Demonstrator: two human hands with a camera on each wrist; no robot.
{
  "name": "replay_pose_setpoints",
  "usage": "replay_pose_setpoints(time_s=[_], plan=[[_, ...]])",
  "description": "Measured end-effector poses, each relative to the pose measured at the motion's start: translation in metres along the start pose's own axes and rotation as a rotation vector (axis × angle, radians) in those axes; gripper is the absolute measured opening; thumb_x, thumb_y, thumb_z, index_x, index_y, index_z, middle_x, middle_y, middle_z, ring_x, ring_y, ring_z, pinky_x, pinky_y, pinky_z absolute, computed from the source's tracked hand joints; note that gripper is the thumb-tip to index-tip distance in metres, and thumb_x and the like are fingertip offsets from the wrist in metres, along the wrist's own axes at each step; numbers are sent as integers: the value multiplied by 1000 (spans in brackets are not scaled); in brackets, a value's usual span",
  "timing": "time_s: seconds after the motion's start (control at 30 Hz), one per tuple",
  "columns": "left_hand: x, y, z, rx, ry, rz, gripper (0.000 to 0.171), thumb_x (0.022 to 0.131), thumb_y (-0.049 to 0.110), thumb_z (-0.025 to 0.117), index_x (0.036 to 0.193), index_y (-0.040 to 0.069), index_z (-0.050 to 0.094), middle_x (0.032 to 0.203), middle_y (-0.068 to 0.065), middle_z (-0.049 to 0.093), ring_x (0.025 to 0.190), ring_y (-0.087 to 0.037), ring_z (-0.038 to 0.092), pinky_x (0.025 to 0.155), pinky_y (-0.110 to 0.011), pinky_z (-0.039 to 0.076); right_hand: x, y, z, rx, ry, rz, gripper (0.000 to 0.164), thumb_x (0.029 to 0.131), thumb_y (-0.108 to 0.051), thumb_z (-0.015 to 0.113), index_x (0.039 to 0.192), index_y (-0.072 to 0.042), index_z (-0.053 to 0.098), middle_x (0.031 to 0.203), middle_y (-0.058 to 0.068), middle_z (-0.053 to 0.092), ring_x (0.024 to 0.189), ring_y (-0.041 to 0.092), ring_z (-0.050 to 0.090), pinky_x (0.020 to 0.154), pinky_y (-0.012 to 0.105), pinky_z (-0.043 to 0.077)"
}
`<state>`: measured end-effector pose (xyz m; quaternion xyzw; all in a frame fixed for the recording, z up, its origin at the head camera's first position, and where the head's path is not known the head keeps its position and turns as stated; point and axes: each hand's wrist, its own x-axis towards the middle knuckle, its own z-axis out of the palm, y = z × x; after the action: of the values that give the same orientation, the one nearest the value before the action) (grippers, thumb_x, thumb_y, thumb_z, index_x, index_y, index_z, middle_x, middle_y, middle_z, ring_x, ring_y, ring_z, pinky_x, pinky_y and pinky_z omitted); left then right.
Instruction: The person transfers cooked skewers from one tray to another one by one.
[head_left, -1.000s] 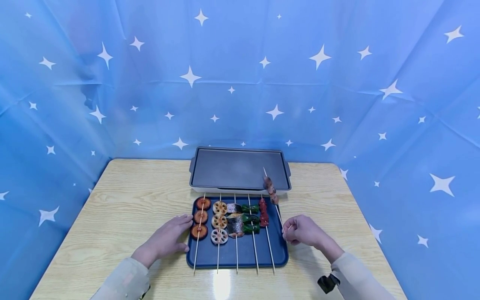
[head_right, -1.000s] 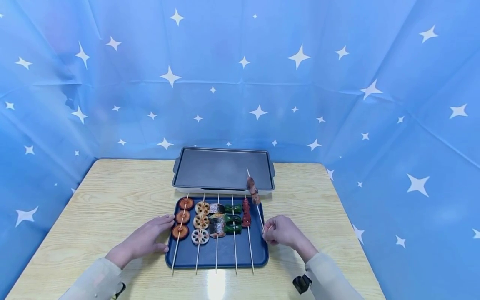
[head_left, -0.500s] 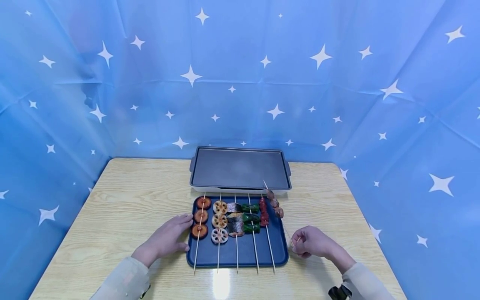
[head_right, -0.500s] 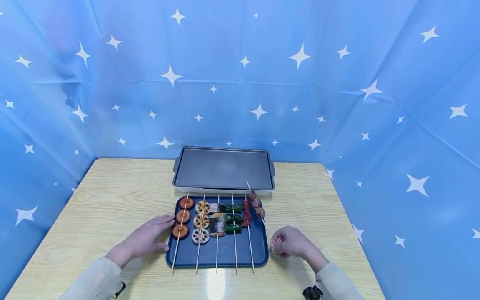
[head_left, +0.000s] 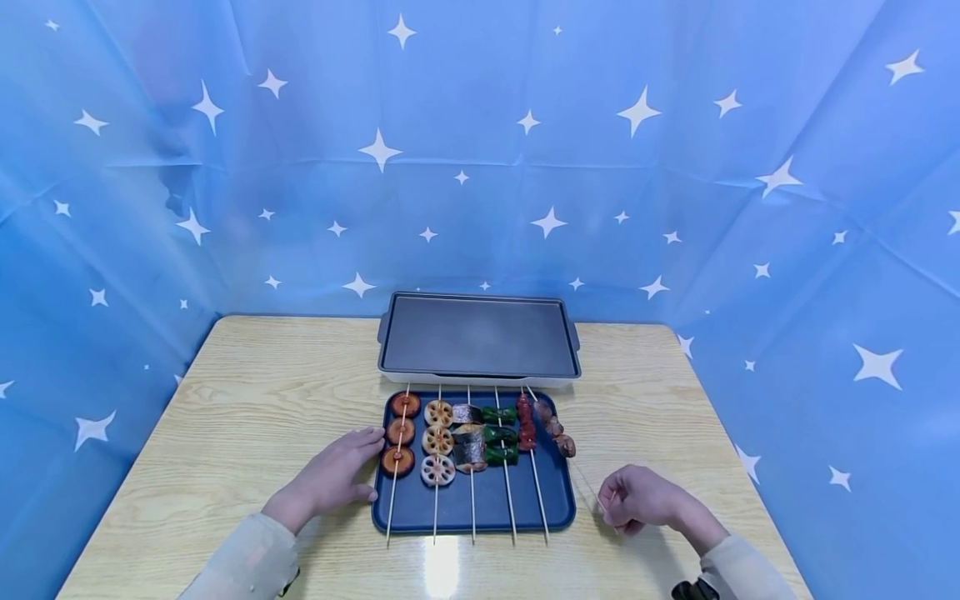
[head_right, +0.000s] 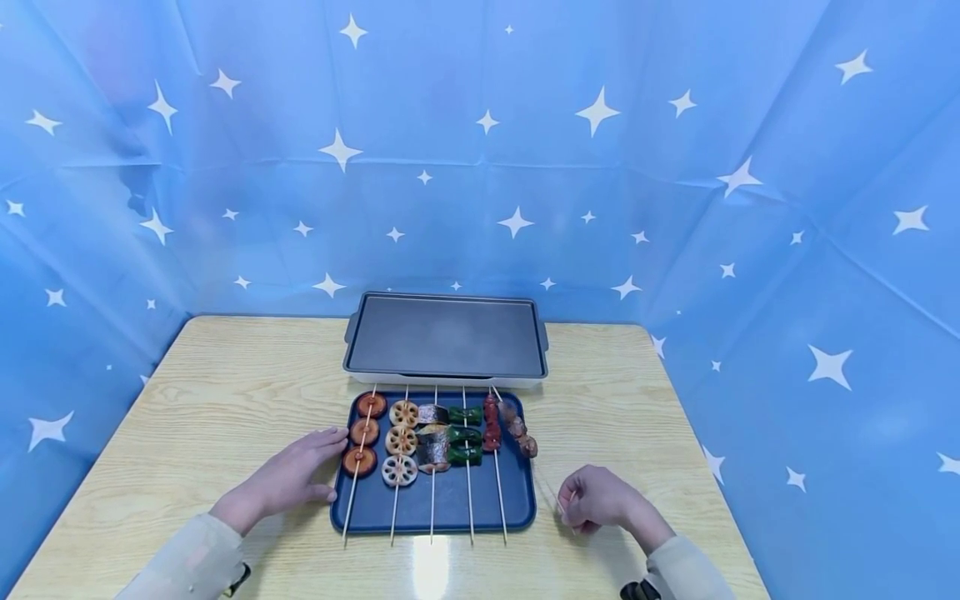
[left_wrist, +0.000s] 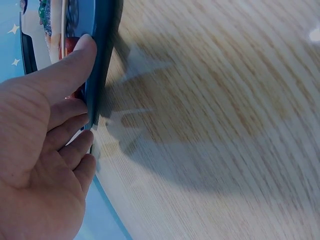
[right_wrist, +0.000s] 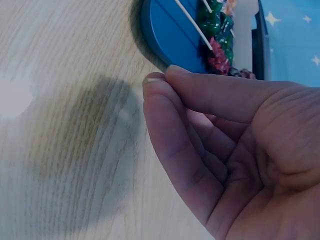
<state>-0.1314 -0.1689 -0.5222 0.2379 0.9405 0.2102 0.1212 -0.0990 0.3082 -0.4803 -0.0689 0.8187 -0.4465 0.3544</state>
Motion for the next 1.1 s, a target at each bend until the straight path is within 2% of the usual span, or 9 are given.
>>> replay_pose_setpoints(time_s=[0.2, 0.43, 0.63, 0.83, 0.97, 1.1], plan=[[-1, -2, 0, -11, 22, 25, 73, 75, 22, 82, 135, -7, 52, 150, -18, 44, 141, -37, 37, 119, -54, 28, 2, 3, 4, -8, -4, -17, 8, 80, 5, 66, 82, 9, 60, 66, 12, 66, 57, 12, 60, 55, 28, 58], [0, -3, 3, -21, 4, 1, 73, 76, 24, 82, 136, -4, 52, 152, -16, 43, 143, -36, 36, 120, -53, 27, 9, 1, 14, -43, 4, -20, 7, 78, 3, 68, 79, 6, 61, 65, 7, 65, 58, 11, 61, 54, 25, 58], [2, -3, 3, -26, 4, 1, 74, 76, 25, 82, 137, -4, 52, 152, -16, 42, 143, -36, 35, 120, -54, 26, 16, -2, 23, 13, 13, 9, 9, 79, 3, 67, 81, 6, 59, 64, 6, 65, 56, 11, 62, 54, 28, 59], [2, -3, 1, -32, 7, -8, 73, 76, 24, 82, 136, -4, 52, 152, -15, 42, 143, -36, 35, 120, -54, 27, 24, -5, 33, 41, 59, 26, 11, 87, -4, 62, 79, 3, 59, 58, 3, 61, 49, 10, 60, 50, 33, 60], [2, -2, 1, -36, -1, -18, 73, 76, 24, 82, 137, -3, 51, 153, -15, 41, 144, -35, 34, 121, -54, 26, 28, -6, 36, 44, 46, 14, 17, 90, -7, 61, 76, 4, 60, 57, 5, 63, 47, 9, 60, 49, 32, 59], [2, -1, 2, -37, -6, -22, 73, 76, 24, 82, 137, -3, 51, 153, -15, 41, 144, -35, 34, 121, -54, 26, 31, -7, 37, 1, 32, 2, 23, 91, -10, 62, 74, 4, 63, 57, 3, 64, 46, 7, 59, 46, 29, 57]])
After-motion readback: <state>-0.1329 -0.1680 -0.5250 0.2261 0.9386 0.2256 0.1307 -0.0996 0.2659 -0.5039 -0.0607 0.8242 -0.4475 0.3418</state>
